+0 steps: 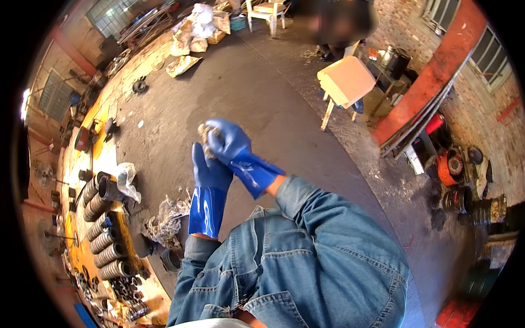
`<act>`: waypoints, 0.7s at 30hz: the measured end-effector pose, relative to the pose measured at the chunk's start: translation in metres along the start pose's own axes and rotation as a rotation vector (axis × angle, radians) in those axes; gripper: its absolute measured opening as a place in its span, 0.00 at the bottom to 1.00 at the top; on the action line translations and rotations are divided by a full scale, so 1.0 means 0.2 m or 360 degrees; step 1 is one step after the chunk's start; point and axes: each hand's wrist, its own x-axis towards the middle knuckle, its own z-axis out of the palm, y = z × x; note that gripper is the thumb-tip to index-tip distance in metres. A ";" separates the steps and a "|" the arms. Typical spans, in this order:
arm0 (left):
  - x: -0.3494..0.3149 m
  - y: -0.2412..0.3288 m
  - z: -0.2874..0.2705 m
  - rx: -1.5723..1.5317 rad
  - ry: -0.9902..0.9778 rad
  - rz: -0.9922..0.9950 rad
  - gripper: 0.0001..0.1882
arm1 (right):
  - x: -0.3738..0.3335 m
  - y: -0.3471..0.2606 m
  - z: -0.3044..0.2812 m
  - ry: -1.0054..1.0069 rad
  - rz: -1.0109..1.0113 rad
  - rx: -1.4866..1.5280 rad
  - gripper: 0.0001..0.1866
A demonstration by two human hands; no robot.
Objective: The person sits on the floor of a workshop and uses a rag to wipe and clean a coiled metal wire. They manipulate the wire with gloved hands, rubbing the rag along its length to remove dirt or residue.
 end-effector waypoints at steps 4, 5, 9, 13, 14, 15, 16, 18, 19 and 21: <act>-0.09 0.07 0.12 0.0598 0.0102 0.0319 0.35 | 0.12 0.43 -0.14 -0.0030 0.0831 0.1926 0.17; -0.08 0.11 0.12 0.0755 0.0070 0.0491 0.34 | 0.13 0.52 -0.20 -0.0048 0.1082 0.2341 0.19; -0.11 0.25 0.13 0.1604 0.0501 0.1143 0.41 | 0.09 0.06 -0.26 -0.0236 0.1431 0.1601 0.23; -0.11 0.09 0.20 0.2376 0.0227 0.1201 0.55 | 0.09 0.08 -0.19 -0.0299 0.1675 0.1676 0.24; -0.11 0.05 0.21 0.2666 0.0152 0.1245 0.56 | 0.08 0.09 -0.18 -0.0368 0.1698 0.1895 0.25; -0.11 0.02 0.21 0.2956 0.0071 0.1283 0.57 | 0.07 0.09 -0.17 -0.0436 0.1717 0.2115 0.26; -0.10 0.00 0.19 0.3022 0.0011 0.1438 0.56 | 0.04 0.05 -0.16 -0.0542 0.1706 0.2249 0.28; -0.09 0.02 0.18 0.3236 0.0032 0.1461 0.54 | 0.02 0.05 -0.14 -0.0582 0.1650 0.2375 0.28; -0.10 0.03 0.17 0.3279 0.0039 0.1415 0.53 | 0.00 0.06 -0.12 -0.0596 0.1617 0.2336 0.28; -0.07 0.03 0.15 0.3215 0.0059 0.1479 0.50 | -0.02 0.11 -0.16 -0.0565 0.1475 0.2233 0.24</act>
